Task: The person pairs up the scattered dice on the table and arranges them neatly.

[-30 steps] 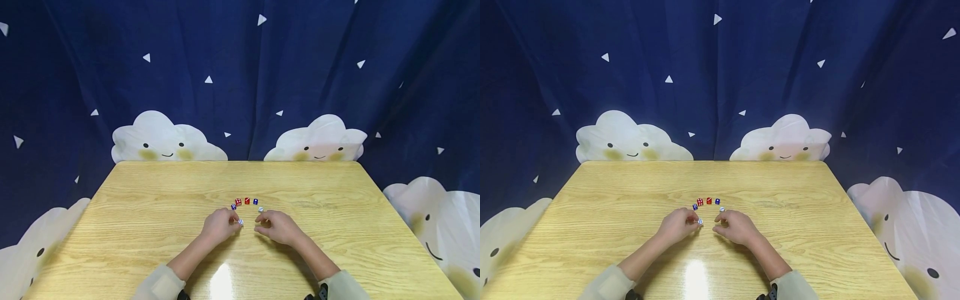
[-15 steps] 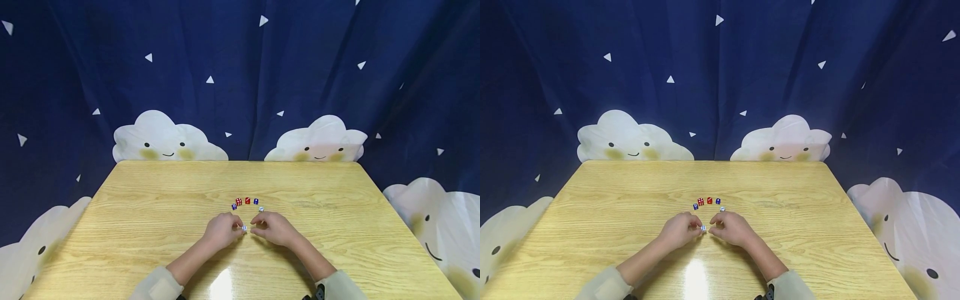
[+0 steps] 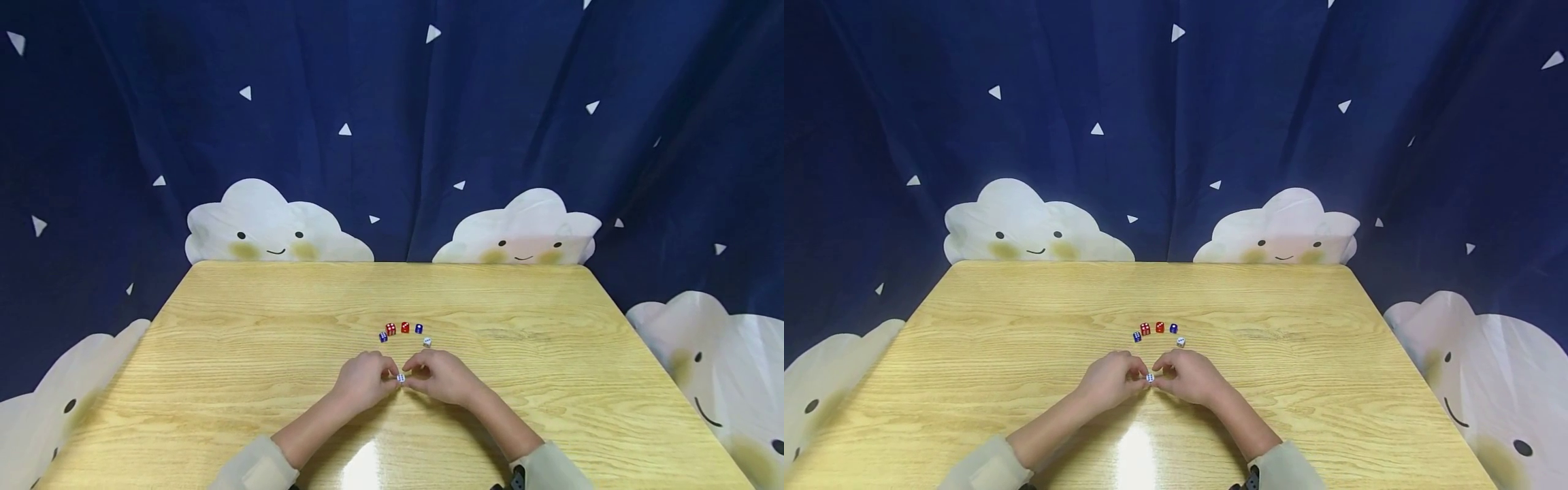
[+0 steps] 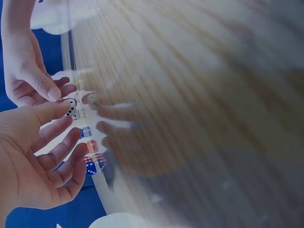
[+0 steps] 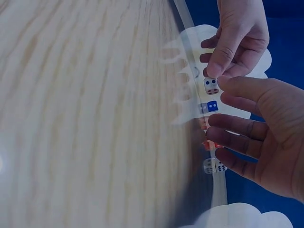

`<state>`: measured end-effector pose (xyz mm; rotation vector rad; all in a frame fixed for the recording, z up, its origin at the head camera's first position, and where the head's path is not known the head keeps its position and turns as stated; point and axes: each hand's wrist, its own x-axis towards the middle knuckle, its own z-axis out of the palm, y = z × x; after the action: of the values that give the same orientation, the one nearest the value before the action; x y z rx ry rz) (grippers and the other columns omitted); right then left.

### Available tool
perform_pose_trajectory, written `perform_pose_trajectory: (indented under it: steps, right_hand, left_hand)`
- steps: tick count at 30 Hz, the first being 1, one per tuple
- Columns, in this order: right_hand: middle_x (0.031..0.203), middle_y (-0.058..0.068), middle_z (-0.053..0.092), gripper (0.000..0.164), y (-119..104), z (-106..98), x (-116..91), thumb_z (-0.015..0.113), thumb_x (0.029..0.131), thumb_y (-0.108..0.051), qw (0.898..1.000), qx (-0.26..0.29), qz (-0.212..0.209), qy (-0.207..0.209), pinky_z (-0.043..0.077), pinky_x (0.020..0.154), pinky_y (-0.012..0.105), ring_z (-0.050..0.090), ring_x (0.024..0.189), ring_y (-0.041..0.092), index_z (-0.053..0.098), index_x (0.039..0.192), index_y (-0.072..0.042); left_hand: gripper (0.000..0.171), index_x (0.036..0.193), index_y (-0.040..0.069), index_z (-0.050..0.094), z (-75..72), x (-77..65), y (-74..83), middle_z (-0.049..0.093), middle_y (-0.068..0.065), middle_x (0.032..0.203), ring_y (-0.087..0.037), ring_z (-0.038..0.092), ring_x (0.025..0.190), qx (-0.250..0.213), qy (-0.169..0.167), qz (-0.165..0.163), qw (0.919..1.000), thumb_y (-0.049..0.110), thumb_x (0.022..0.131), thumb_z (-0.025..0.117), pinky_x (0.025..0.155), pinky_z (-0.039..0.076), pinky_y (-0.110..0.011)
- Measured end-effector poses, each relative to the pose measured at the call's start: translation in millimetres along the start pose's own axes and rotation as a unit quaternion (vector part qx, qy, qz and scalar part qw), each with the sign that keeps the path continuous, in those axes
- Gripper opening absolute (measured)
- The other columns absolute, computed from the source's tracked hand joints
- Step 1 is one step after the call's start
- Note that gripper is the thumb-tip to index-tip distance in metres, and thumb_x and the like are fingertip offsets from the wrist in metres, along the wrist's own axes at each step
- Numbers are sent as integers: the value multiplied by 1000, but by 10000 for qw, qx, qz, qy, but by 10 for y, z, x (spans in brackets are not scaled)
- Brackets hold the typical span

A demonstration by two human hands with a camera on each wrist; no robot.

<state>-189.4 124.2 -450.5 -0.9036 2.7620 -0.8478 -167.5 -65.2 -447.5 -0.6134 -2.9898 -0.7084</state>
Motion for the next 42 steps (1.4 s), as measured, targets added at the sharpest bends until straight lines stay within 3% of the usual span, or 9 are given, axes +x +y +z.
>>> perform_pose_trajectory:
  steps: [24,42]
  right_hand:
    - [75,-5,55,20,-7,91,0,73,80,-28,9999,-143,-21,-50,39,60,17,44,66,1,71,95,-15]
    - [71,-4,54,14,2,116,19,74,78,-18,9999,-34,-101,-63,38,60,19,42,65,1,70,91,-13]
  left_hand:
    - [13,84,19,73,79,-24,-2,61,3,74,-9,51,69,88,-62,89,9999,30,78,73,54,37,-22]
    - [10,84,16,72,66,-37,19,61,2,77,-10,50,70,-50,-112,31,9999,25,79,73,55,38,-22]
